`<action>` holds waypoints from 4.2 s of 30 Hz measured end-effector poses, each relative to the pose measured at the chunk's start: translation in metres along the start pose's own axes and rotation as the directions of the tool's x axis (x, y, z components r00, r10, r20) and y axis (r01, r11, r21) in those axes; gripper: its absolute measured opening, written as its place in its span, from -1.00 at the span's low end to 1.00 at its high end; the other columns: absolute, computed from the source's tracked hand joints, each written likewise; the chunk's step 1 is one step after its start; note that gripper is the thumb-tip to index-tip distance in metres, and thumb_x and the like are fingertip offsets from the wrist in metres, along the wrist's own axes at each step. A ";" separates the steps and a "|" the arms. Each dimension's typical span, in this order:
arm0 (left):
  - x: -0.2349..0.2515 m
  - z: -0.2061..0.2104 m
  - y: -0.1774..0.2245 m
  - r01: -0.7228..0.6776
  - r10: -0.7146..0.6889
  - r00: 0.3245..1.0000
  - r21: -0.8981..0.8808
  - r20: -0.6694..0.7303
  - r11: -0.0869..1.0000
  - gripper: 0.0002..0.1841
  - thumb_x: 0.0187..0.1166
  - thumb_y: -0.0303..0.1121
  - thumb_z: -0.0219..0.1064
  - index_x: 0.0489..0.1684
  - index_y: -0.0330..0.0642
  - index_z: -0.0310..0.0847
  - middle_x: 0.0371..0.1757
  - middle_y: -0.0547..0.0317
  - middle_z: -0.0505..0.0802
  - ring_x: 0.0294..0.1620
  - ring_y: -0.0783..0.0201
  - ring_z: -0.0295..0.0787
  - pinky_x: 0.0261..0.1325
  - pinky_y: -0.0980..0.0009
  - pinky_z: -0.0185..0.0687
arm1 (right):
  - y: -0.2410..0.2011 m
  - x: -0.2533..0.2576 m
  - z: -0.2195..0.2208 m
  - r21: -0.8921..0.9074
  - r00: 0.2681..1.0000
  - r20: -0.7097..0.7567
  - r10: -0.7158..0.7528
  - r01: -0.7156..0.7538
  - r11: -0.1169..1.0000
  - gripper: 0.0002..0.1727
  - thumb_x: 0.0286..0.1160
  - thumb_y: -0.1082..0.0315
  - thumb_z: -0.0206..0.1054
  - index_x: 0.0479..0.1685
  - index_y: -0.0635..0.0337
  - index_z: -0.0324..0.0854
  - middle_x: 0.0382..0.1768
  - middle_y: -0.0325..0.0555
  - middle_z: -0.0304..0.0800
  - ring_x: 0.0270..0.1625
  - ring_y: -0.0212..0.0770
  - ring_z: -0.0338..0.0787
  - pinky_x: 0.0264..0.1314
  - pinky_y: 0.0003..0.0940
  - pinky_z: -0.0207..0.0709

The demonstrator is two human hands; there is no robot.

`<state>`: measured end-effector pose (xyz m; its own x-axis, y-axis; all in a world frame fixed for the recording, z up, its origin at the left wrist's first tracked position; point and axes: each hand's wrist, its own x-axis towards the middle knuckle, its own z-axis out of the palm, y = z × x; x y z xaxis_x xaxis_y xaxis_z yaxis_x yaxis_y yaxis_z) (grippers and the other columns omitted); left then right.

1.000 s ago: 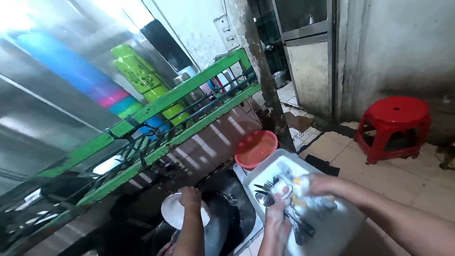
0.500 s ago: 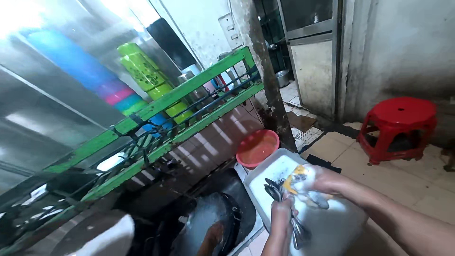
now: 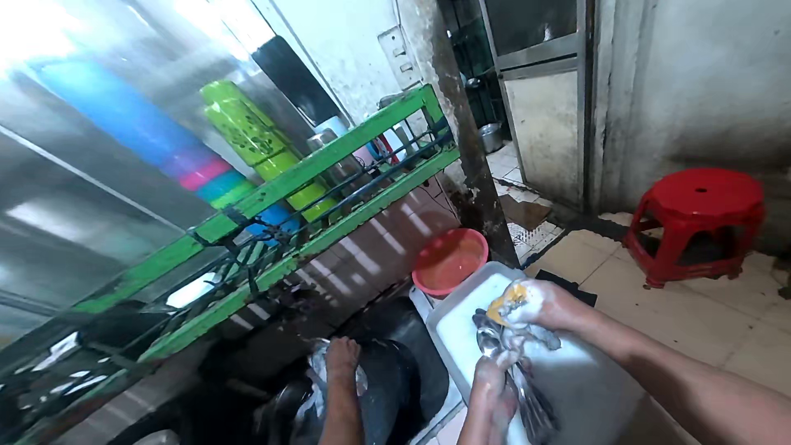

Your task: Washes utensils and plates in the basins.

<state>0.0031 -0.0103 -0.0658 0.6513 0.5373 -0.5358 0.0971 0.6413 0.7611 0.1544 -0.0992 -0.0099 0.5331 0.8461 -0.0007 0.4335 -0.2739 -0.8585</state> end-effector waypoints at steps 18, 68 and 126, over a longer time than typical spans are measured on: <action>0.001 -0.001 -0.001 0.011 -0.022 0.998 0.177 0.062 0.984 -0.83 0.62 -0.54 0.30 0.07 -0.36 0.53 -0.32 0.04 0.77 -0.45 0.29 0.71 -0.40 0.39 0.70 | 0.006 -0.008 -0.013 0.621 0.966 0.045 0.254 -0.226 0.751 -0.45 0.42 0.49 0.47 0.43 0.14 0.47 -0.14 -0.04 0.80 -0.24 -0.22 0.81 -0.18 -0.29 0.73; -0.002 0.003 -0.003 -0.108 0.110 0.988 -0.026 0.112 0.994 -0.82 0.68 -0.59 0.16 0.13 -0.45 0.52 -0.21 -0.07 0.84 -0.28 0.13 0.85 -0.16 0.20 0.86 | -0.027 0.001 0.005 -0.449 0.986 0.058 -0.156 0.165 0.878 -0.73 0.52 0.38 0.39 0.17 0.11 0.74 0.11 0.06 0.81 0.21 0.13 0.78 0.27 0.18 0.63; 0.006 0.002 -0.005 -0.170 0.168 0.985 -0.087 -0.034 0.982 -0.87 0.67 -0.59 0.20 0.04 -0.43 0.58 -0.18 -0.05 0.84 -0.16 0.20 0.82 -0.01 0.28 0.79 | 0.014 -0.008 0.016 -0.234 0.833 0.521 0.185 -0.069 0.970 -0.62 0.65 0.24 0.34 0.21 0.39 0.66 0.07 0.32 0.75 0.15 0.20 0.73 0.28 0.21 0.50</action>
<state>0.0077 -0.0113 -0.0715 0.6325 0.6556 -0.4124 -0.0814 0.5858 0.8064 0.1449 -0.1024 -0.0304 0.1457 0.8926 -0.4266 0.5539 -0.4309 -0.7124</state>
